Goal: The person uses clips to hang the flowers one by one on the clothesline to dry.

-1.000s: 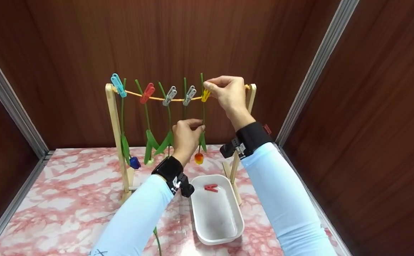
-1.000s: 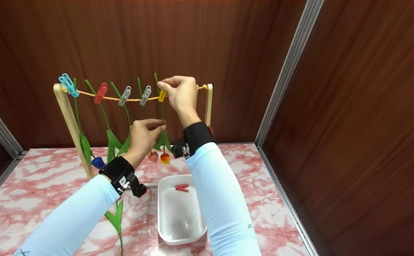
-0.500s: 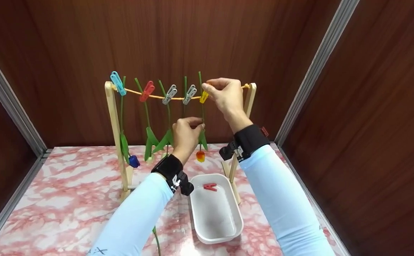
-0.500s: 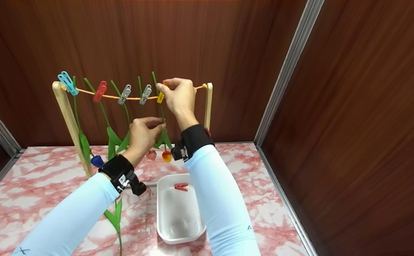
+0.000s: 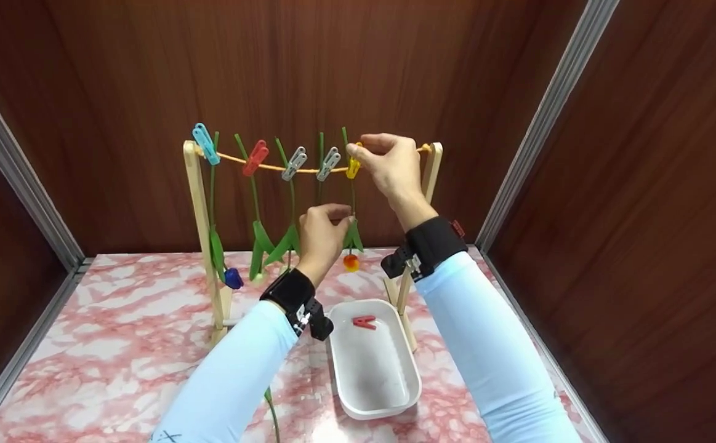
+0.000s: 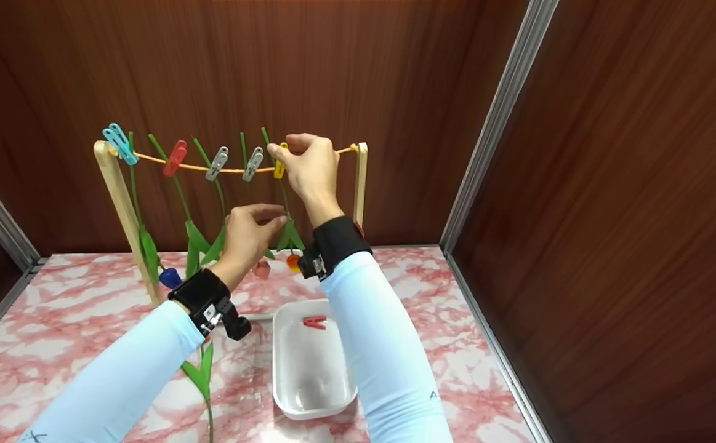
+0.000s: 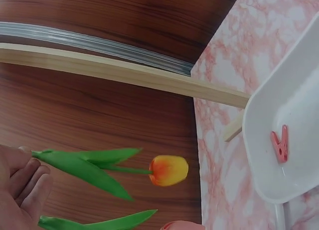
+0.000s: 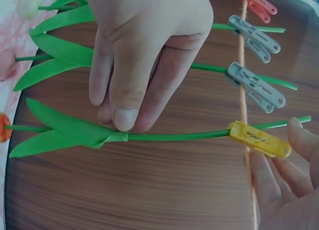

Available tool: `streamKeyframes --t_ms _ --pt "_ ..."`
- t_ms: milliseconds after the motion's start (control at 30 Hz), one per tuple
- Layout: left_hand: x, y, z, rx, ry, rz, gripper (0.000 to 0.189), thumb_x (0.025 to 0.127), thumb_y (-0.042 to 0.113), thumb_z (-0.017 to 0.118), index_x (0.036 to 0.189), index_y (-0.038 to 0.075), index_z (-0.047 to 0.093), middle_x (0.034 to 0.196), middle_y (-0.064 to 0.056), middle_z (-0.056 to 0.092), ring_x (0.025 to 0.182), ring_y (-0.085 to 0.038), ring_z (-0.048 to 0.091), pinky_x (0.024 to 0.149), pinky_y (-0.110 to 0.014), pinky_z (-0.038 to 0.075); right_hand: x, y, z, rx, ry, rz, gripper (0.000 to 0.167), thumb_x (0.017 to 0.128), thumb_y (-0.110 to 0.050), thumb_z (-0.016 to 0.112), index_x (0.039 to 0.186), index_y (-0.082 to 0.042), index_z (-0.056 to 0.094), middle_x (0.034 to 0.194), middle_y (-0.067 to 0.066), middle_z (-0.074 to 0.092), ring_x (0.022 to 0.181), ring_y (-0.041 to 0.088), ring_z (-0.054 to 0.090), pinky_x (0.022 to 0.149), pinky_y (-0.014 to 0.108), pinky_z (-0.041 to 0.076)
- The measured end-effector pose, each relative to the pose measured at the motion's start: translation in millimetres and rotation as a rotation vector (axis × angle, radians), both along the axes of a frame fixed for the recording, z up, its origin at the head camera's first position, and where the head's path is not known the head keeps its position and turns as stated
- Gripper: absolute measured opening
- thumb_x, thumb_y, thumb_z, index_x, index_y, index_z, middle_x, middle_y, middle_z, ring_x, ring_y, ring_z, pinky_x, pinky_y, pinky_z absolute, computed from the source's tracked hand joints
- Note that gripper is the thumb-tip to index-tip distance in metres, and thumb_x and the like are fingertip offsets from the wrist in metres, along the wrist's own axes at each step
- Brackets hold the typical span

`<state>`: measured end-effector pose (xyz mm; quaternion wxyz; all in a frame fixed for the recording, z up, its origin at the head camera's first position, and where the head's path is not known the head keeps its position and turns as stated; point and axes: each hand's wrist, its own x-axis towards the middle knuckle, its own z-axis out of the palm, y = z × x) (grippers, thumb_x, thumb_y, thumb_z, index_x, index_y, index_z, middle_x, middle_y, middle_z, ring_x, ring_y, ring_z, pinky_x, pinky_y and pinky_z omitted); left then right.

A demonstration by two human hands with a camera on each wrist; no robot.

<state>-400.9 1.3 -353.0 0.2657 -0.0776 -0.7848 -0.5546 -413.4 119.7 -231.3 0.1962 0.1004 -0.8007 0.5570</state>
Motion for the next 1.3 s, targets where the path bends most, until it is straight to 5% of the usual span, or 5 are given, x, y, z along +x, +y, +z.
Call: streamKeyframes --t_ms 233,533,900,1067,1300 --pt "9.2 -6.5 -0.9 -0.005 -0.023 0.007 0.016 0.09 0.009 0.079 0.105 0.002 0.08 0.1 -0.009 0.079 0.091 -0.02 0.074 0.083 -0.033 0.06 5.6 0.2 -4.7 0.073 0.079 -0.063 0.047 0.089 -0.032 0.083 0.127 -0.007 0.07 0.125 0.008 0.069 0.115 0.02 0.063 0.094 0.028 0.055" --pt "24.9 -20.3 -0.9 -0.035 0.038 -0.02 0.013 0.093 0.013 0.078 0.103 0.006 0.081 0.096 -0.004 0.079 0.085 -0.015 0.074 0.078 -0.03 0.061 19.2 7.3 -21.6 0.073 0.257 -0.053 0.031 0.091 -0.027 0.081 0.112 -0.005 0.071 0.111 0.01 0.072 0.096 0.019 0.068 0.077 0.027 0.057" --pt "64.2 -51.7 -0.9 -0.197 0.279 -0.01 0.013 0.097 0.02 0.074 0.101 0.01 0.081 0.098 0.0 0.079 0.094 -0.013 0.073 0.088 -0.028 0.058 47.6 35.7 -59.7 0.134 0.389 0.017 0.011 0.095 -0.015 0.075 0.098 -0.004 0.075 0.095 0.004 0.073 0.085 0.011 0.066 0.076 0.025 0.054" --pt "91.1 -73.8 -13.6 -0.27 0.407 0.01 0.013 0.096 0.015 0.075 0.104 0.006 0.08 0.104 -0.004 0.078 0.101 -0.018 0.073 0.093 -0.033 0.058 64.3 51.9 -87.8 0.15 0.429 0.012 0.009 0.095 -0.012 0.075 0.094 -0.004 0.076 0.091 0.003 0.073 0.081 0.011 0.063 0.073 0.022 0.052" --pt "121.0 -101.4 -49.5 -0.333 0.511 0.003 0.018 0.089 0.005 0.08 0.107 0.008 0.08 0.108 -0.005 0.077 0.104 -0.022 0.072 0.095 -0.036 0.057 84.8 68.2 -135.6 0.136 0.452 0.031 0.003 0.094 -0.006 0.075 0.094 -0.003 0.077 0.089 0.002 0.074 0.082 0.015 0.066 0.076 0.022 0.055"
